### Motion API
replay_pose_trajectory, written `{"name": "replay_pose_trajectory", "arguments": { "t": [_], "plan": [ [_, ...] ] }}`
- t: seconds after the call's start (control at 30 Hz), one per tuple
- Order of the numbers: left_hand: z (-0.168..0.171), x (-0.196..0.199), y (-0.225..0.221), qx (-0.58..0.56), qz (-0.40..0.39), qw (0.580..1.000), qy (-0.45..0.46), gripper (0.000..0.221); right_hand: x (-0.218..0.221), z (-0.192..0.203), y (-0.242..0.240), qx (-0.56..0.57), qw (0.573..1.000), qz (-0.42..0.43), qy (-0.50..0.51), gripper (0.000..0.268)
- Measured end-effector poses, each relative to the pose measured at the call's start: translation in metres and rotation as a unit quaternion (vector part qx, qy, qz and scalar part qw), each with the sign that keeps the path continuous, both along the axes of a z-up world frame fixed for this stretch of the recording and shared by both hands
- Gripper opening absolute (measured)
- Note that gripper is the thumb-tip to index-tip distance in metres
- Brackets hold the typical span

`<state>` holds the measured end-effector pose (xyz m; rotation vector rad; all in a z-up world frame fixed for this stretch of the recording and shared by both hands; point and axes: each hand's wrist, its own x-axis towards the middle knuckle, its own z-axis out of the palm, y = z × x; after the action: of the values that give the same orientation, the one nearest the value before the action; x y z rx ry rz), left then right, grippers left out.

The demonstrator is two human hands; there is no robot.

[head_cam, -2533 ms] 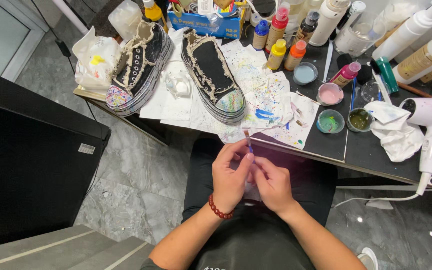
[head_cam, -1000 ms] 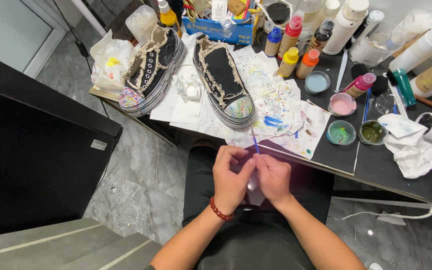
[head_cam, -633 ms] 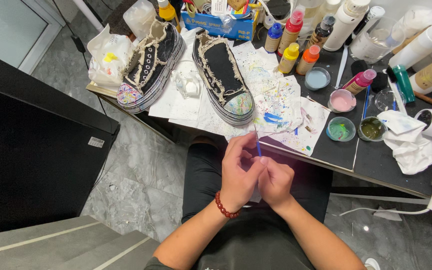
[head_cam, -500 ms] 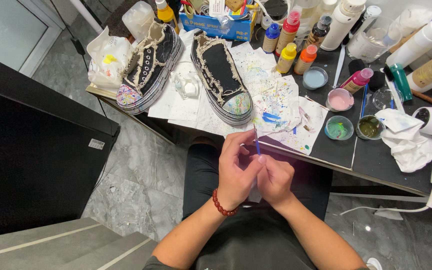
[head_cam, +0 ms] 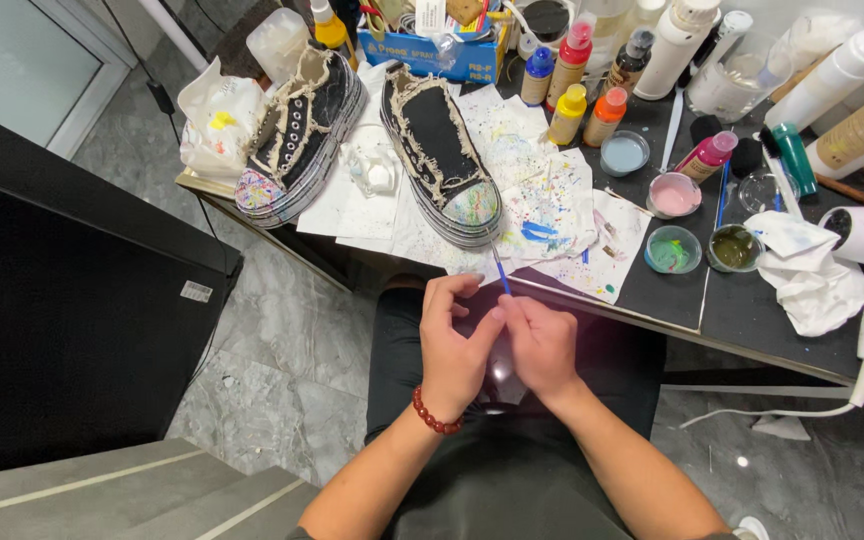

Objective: The person holds a pair of custom-designed sneakers and applies paint using a fine-tip brush, mixing colors in small containers and cleaning the brush on a cloth between applications.

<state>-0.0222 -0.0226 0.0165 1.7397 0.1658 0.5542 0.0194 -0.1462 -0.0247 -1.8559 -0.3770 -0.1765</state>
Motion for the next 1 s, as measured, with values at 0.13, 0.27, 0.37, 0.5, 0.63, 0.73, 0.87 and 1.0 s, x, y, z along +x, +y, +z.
{"name": "replay_pose_trajectory", "arguments": {
  "t": [0.13,0.27,0.37,0.5,0.63,0.73,0.87,1.0],
  "plan": [
    [-0.009,0.005,-0.005,-0.056,-0.038,0.997,0.027,0.053,-0.008,-0.001,-0.004,0.013,1.0,0.013,-0.024,0.015],
    [-0.01,0.007,-0.009,-0.111,-0.085,0.99,-0.01,0.055,-0.011,0.001,-0.009,-0.019,0.997,0.016,-0.072,0.017],
    [-0.011,0.01,-0.011,-0.129,-0.098,0.987,-0.019,0.056,-0.008,0.003,-0.012,-0.009,0.994,0.02,-0.108,0.015],
    [-0.011,0.017,-0.008,-0.115,-0.104,0.987,-0.028,0.057,0.0,0.006,-0.011,-0.007,0.991,0.029,-0.132,0.015],
    [-0.008,0.019,-0.004,-0.122,-0.101,0.987,-0.031,0.059,0.006,0.01,-0.009,-0.006,0.993,0.047,-0.109,0.018],
    [-0.006,0.019,-0.001,-0.128,-0.104,0.985,-0.057,0.059,0.008,0.011,-0.008,-0.004,0.991,0.058,-0.119,0.021],
    [-0.001,0.024,0.005,-0.119,-0.107,0.985,-0.063,0.06,0.01,0.009,-0.005,0.002,0.993,0.055,-0.102,0.019],
    [0.003,0.024,0.009,-0.075,-0.11,0.989,-0.068,0.046,0.017,-0.002,0.002,-0.025,0.999,0.019,0.035,0.02]
  ]
}}
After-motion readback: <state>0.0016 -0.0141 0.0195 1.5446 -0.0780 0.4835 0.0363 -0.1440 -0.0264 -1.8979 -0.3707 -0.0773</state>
